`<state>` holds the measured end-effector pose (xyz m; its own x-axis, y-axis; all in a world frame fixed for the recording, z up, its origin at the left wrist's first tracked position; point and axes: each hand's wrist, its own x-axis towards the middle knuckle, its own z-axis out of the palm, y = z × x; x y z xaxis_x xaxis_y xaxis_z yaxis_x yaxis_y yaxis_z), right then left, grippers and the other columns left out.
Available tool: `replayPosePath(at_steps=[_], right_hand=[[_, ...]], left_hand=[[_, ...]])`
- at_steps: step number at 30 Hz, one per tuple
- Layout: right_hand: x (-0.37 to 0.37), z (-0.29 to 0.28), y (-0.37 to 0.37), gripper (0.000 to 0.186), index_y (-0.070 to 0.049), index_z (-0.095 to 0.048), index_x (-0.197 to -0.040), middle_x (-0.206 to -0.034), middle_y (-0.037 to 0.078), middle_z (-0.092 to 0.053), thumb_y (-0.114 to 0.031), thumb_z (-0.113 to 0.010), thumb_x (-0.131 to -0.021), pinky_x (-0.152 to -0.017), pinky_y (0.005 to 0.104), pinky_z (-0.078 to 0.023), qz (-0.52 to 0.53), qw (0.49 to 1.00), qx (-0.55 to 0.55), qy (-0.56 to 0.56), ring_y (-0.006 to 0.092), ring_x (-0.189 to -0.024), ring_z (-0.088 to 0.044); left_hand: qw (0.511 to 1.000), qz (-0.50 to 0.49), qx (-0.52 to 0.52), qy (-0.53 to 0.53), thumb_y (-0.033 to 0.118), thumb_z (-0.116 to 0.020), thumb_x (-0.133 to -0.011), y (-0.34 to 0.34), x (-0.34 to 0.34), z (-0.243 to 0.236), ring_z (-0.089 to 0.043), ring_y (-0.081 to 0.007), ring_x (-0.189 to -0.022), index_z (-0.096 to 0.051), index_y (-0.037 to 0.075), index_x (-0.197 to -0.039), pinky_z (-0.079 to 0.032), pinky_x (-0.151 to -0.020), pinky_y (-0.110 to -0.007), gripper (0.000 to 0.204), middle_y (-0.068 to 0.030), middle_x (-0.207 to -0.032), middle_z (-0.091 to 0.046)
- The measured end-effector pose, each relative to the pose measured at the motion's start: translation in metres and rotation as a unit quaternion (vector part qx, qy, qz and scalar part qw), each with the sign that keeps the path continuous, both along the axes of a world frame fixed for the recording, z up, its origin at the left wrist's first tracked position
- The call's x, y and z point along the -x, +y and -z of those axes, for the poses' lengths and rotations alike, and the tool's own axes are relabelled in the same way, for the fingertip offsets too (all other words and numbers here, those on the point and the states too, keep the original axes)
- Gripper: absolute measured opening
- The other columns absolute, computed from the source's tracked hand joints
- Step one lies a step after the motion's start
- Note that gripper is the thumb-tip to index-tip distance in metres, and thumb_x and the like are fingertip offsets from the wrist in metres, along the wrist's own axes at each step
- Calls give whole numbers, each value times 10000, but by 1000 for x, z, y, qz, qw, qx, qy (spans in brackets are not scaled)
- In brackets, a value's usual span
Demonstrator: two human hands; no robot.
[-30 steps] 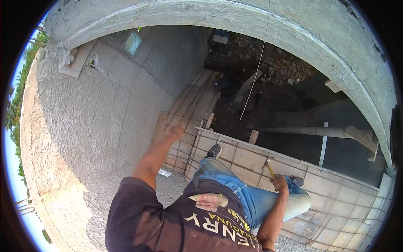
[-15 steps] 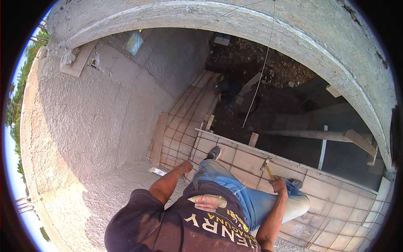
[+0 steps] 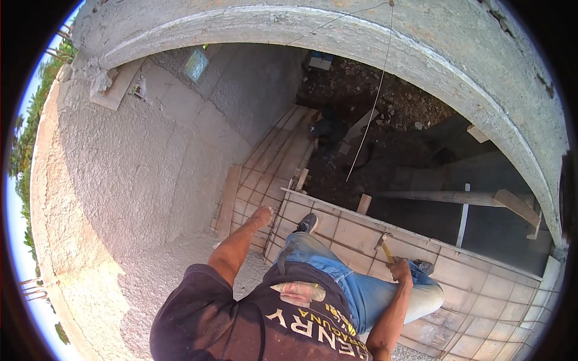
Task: Installing wooden formwork and metal mesh for a concrete structure.
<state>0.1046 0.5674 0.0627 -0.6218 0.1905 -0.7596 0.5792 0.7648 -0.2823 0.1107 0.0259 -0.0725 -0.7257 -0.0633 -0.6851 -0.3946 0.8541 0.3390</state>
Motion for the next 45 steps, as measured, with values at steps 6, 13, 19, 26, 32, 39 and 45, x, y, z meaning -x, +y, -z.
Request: replayPosePath(at_steps=[6, 13, 19, 26, 32, 39, 45], right_hand=[[3, 5, -2, 314, 54, -662, -1043, -573, 78, -556, -145, -680, -800, -404, 340, -430, -26, 1000, 2, 4, 165, -444, -527], [3, -3, -4, 296, 39, -667, -1029, -568, 65, -542, -146, -680, -798, -401, 337, -425, -12, 1000, -2, -15, 159, -443, -519], [1, 1, 1, 282, 34, -674, -1012, -559, 59, -540, -148, -681, -796, -395, 336, -415, -10, 1000, -5, -14, 158, -432, -511], [-1, 2, 5, 288, 41, -674, -1010, -556, 57, -538, -156, -680, -800, -401, 337, -417, -24, 1000, -12, -13, 157, -439, -520], [4, 9, 10, 399, 112, -606, -1043, -692, 187, -651, -157, -717, -770, -446, 380, -479, -33, 999, 2, -28, 243, -505, -625], [1, 9, 8, 407, 100, -605, -1058, -680, 182, -652, -166, -722, -773, -431, 378, -477, -32, 999, 3, -25, 238, -499, -623], [0, 9, 11, 385, 107, -620, -1024, -672, 199, -656, -167, -719, -771, -437, 390, -485, -21, 999, -4, -25, 251, -492, -630]], left_hand=[[994, 102, 7, -42, 158, -576, -849, 1, -14, 18, -617, -402, -1013, -649, 6, -986, -510, -849, -443, 217, -244, -1030, -660], [994, 99, -18, -34, 131, -546, -815, 30, -45, 25, -654, -348, -955, -710, 47, -957, -523, -862, -419, 233, -192, -987, -676], [996, 39, -4, -85, 116, -566, -817, 31, -36, 16, -624, -371, -1033, -698, 43, -992, -502, -891, -437, 231, -208, -1069, -660], [995, 99, -6, -8, 113, -547, -859, 52, 14, -22, -502, -390, -1222, -625, 29, -1128, -402, -1030, -437, 293, -231, -1236, -584], [897, 314, 110, 290, 136, -489, -909, 51, 35, -2, -320, -300, -1396, -611, 10, -1145, -234, -1153, -466, 294, -168, -1444, -433], [869, 220, 255, -363, 163, -522, -936, -7, 63, -5, -486, -318, -1287, -590, 118, -1295, -370, -1061, -480, 368, -136, -1341, -562], [968, 174, 178, -29, 184, -530, -935, -36, 81, -23, -572, -280, -1195, -605, 89, -1249, -467, -976, -414, 337, -159, -1225, -632]])
